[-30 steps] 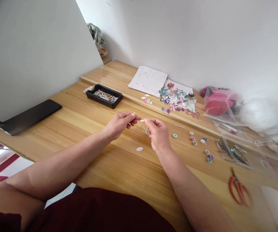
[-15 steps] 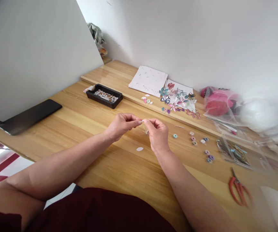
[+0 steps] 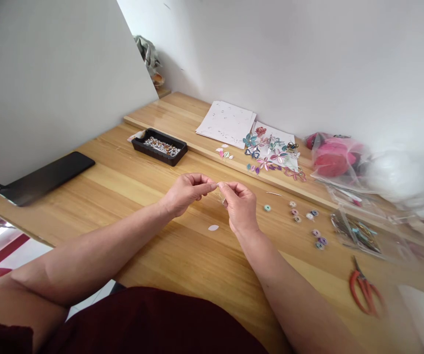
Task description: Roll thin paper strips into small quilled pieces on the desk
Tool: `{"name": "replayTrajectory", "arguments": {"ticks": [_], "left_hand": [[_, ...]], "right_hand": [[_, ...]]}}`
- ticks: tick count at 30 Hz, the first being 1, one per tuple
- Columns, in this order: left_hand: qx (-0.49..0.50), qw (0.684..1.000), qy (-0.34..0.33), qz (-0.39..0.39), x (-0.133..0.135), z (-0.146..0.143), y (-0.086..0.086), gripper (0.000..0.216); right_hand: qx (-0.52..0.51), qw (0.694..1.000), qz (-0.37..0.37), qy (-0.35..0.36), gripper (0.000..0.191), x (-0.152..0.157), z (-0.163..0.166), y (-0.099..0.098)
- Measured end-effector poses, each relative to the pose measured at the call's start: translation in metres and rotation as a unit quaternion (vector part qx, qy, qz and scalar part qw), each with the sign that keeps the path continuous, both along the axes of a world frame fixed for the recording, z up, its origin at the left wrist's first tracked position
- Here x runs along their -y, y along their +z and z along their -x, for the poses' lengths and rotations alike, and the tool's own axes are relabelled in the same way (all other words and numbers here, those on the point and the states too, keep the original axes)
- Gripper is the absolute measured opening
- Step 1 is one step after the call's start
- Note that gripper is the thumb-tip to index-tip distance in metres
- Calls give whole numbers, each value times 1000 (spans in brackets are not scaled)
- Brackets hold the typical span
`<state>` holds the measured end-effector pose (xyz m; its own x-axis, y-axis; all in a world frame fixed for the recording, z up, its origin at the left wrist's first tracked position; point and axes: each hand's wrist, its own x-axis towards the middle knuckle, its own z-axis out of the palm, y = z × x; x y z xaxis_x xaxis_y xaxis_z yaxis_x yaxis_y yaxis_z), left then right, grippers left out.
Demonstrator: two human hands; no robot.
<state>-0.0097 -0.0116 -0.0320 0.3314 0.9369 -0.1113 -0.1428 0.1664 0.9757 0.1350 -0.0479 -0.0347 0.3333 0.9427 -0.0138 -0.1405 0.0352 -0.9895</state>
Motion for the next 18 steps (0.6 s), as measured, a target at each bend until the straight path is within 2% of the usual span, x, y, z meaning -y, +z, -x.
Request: {"name": "replayTrajectory", "arguments": {"ticks": [5, 9, 13, 18], "left_hand": [[10, 1000, 1, 0, 0, 0, 1, 35], [37, 999, 1, 5, -1, 1, 1, 34], [77, 997, -3, 16, -4, 3, 1, 33], [144, 989, 14, 31, -10, 5, 3, 35]], "right_hand": [[-14, 1000, 2, 10, 28, 1, 1, 3], [-62, 997, 14, 50, 28, 1, -1, 6], [-119, 988, 37, 94, 31, -1, -7, 7], [-134, 982, 59, 116, 24, -1, -9, 4]]}}
